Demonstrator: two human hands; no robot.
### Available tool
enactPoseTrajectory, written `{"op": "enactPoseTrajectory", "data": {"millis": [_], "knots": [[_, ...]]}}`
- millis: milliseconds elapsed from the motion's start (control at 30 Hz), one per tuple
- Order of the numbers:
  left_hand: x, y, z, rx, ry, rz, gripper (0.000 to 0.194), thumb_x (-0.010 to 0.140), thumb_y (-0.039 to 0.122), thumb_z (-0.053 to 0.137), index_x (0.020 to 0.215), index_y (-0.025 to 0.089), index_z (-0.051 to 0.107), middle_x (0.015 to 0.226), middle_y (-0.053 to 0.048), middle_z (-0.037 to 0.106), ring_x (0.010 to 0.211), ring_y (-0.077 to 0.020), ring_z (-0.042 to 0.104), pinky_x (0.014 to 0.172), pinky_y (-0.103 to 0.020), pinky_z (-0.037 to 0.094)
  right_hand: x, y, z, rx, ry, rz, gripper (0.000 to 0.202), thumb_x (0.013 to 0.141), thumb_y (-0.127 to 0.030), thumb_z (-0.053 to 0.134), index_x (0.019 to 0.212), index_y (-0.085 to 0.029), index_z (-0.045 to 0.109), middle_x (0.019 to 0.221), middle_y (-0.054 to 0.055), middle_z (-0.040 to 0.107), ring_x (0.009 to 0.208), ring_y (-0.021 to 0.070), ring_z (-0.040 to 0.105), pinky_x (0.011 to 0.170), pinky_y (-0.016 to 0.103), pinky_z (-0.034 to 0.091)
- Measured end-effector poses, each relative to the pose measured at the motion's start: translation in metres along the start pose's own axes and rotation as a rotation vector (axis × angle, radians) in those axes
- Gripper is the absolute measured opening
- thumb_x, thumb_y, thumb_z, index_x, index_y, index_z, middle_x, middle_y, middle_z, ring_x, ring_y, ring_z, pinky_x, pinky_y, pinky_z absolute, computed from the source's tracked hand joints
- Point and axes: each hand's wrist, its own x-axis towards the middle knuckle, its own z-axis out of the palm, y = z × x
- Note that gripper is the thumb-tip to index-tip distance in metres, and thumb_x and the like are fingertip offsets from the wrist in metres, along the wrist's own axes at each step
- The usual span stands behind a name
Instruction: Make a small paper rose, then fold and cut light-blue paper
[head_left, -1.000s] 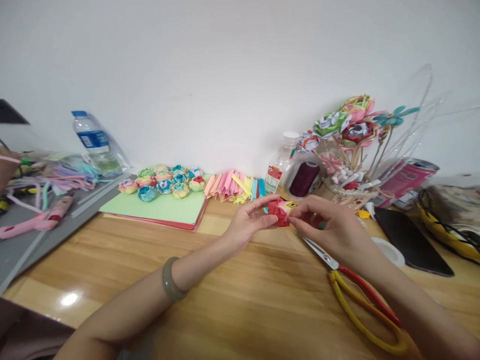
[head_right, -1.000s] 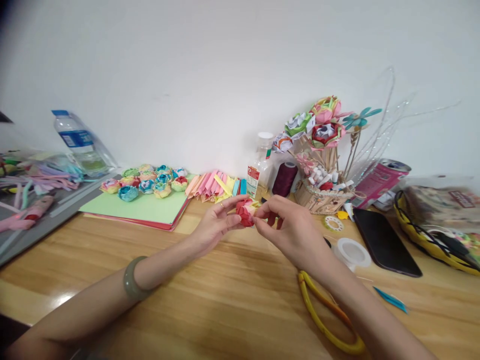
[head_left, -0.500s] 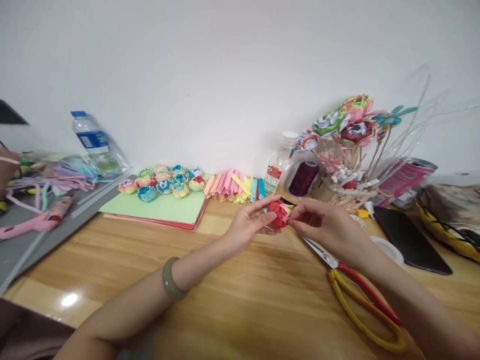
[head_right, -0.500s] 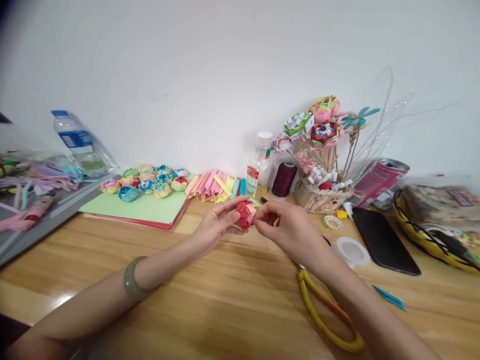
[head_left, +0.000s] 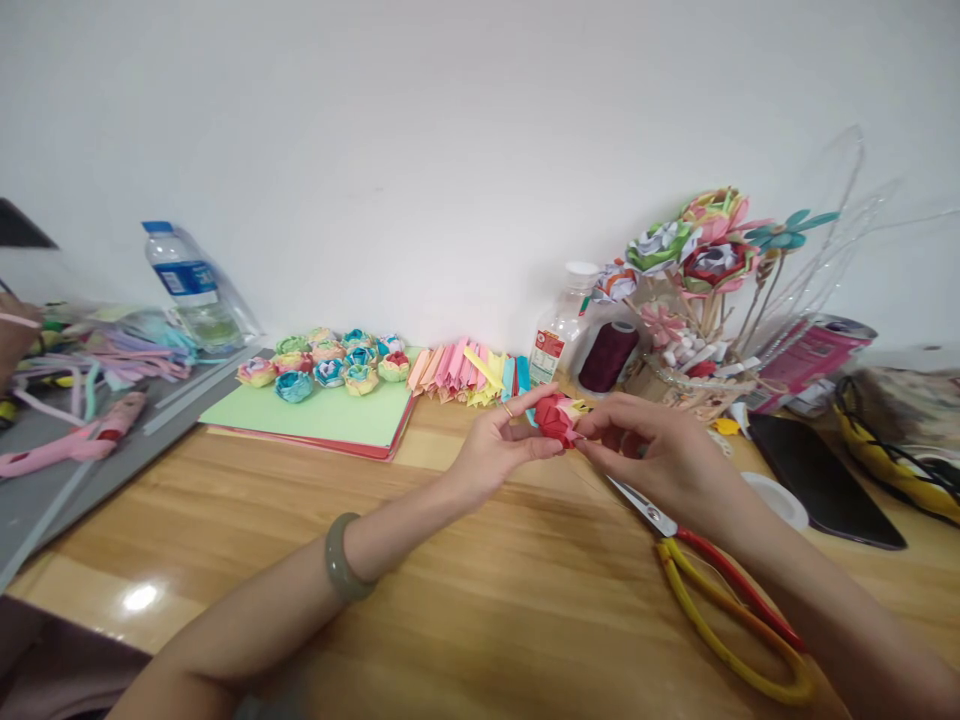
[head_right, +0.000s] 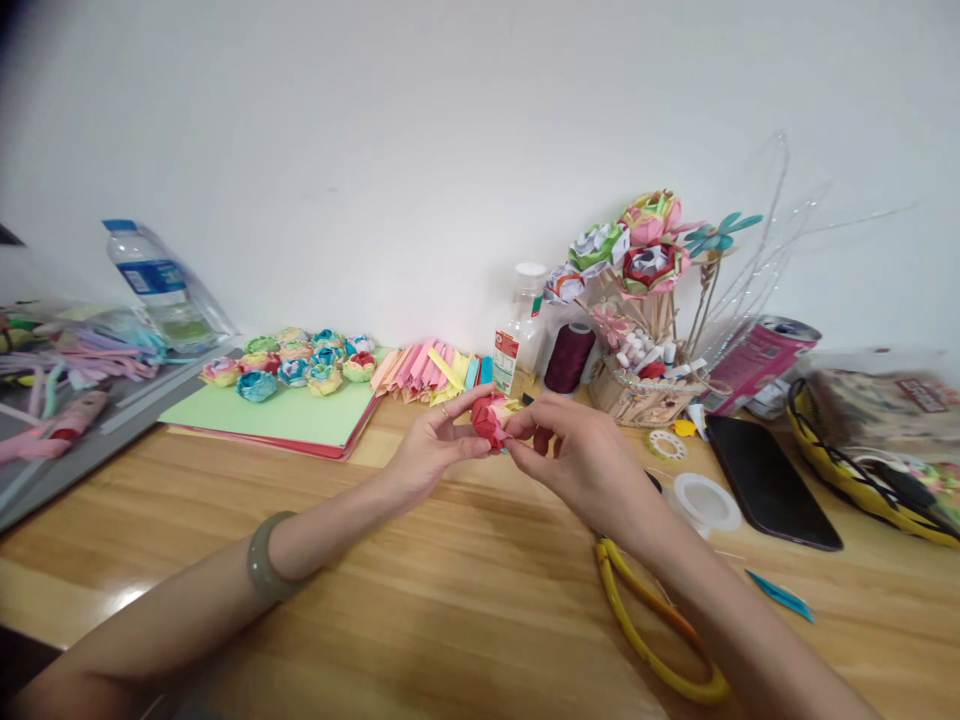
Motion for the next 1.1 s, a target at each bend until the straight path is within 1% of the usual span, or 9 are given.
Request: {"op": "enactPoseTrajectory", "data": {"millis": [200, 400, 467, 533, 667, 767, 867, 967, 1100], "knots": [[0.000, -0.001, -0.001, 0.023, -0.028, -0.023, 0.064, 0.054, 0.015, 0.080, 0.115, 0.025, 0.062, 0.078, 0.001, 0.070, 0.072, -0.0106, 0.062, 0.082, -0.032, 0.047, -0.001, 0.000, 0.001, -0.114, 0.018, -0.050, 0.014, 0.082, -0.025, 0.054, 0.075, -0.019, 0.064, 0.064, 0.000, 0.059, 0.054, 0.0092, 0.051, 0.050, 0.022, 0.039], [-0.001, 0.000, 0.001, -0.011, 0.022, -0.021, 0.056, 0.055, 0.016, 0.080, 0.108, 0.023, 0.065, 0.083, -0.001, 0.069, 0.072, -0.0119, 0.062, 0.077, -0.032, 0.050, -0.007, 0.000, 0.014, -0.471, 0.259, -0.220, 0.013, 0.081, -0.020, 0.052, 0.078, -0.017, 0.065, 0.074, 0.004, 0.065, 0.060, 0.0114, 0.059, 0.054, 0.023, 0.042], [-0.001, 0.000, 0.002, -0.020, 0.044, -0.006, 0.053, 0.055, 0.015, 0.080, 0.106, 0.023, 0.066, 0.087, -0.001, 0.068, 0.074, -0.0124, 0.062, 0.076, -0.031, 0.050, -0.008, -0.001, 0.015, -0.512, 0.300, -0.257, 0.014, 0.080, -0.017, 0.052, 0.079, -0.016, 0.065, 0.076, 0.005, 0.066, 0.062, 0.0121, 0.060, 0.056, 0.024, 0.044], [-0.002, 0.001, 0.003, -0.030, 0.061, 0.005, 0.052, 0.055, 0.015, 0.080, 0.105, 0.023, 0.066, 0.089, -0.001, 0.067, 0.076, -0.0129, 0.062, 0.075, -0.031, 0.051, -0.007, -0.003, 0.013, -0.440, 0.269, -0.235, 0.015, 0.080, -0.016, 0.051, 0.082, -0.016, 0.066, 0.076, 0.005, 0.066, 0.061, 0.0117, 0.059, 0.056, 0.024, 0.045], [-0.002, 0.003, 0.003, -0.046, 0.097, -0.003, 0.050, 0.056, 0.016, 0.079, 0.104, 0.023, 0.066, 0.094, -0.001, 0.065, 0.078, -0.0129, 0.062, 0.077, -0.033, 0.051, -0.003, -0.006, 0.001, -0.130, 0.090, -0.103, 0.021, 0.082, -0.019, 0.048, 0.088, -0.017, 0.067, 0.081, 0.005, 0.066, 0.066, 0.0119, 0.060, 0.057, 0.023, 0.045], [-0.002, 0.005, 0.003, -0.065, 0.093, -0.016, 0.049, 0.055, 0.016, 0.079, 0.102, 0.023, 0.067, 0.096, 0.000, 0.064, 0.077, -0.0123, 0.062, 0.076, -0.032, 0.051, 0.002, -0.006, -0.007, 0.037, -0.007, 0.029, 0.023, 0.084, -0.030, 0.049, 0.089, -0.019, 0.069, 0.085, 0.006, 0.068, 0.074, 0.0150, 0.061, 0.060, 0.025, 0.046], [-0.002, 0.005, 0.003, -0.068, 0.074, -0.033, 0.050, 0.055, 0.016, 0.080, 0.102, 0.022, 0.066, 0.092, -0.001, 0.065, 0.076, -0.0121, 0.063, 0.075, -0.030, 0.051, 0.005, -0.003, -0.010, 0.168, -0.077, 0.130, 0.031, 0.081, -0.044, 0.053, 0.087, -0.019, 0.070, 0.079, 0.005, 0.068, 0.066, 0.0151, 0.058, 0.057, 0.026, 0.045], [-0.003, 0.006, 0.004, -0.050, 0.052, -0.052, 0.052, 0.055, 0.016, 0.080, 0.105, 0.021, 0.065, 0.088, -0.001, 0.066, 0.074, -0.0122, 0.063, 0.074, -0.030, 0.051, 0.005, 0.000, -0.010, 0.221, -0.109, 0.168, 0.037, 0.078, -0.051, 0.055, 0.083, -0.018, 0.070, 0.071, 0.005, 0.067, 0.061, 0.0150, 0.056, 0.055, 0.027, 0.045], [-0.003, 0.006, 0.004, -0.032, 0.043, -0.046, 0.053, 0.055, 0.016, 0.080, 0.105, 0.020, 0.065, 0.085, -0.001, 0.067, 0.070, -0.0118, 0.064, 0.073, -0.030, 0.052, 0.003, 0.000, -0.007, 0.155, -0.064, 0.143, 0.033, 0.078, -0.048, 0.057, 0.081, -0.018, 0.070, 0.076, 0.006, 0.069, 0.067, 0.0176, 0.061, 0.061, 0.030, 0.046]]}}
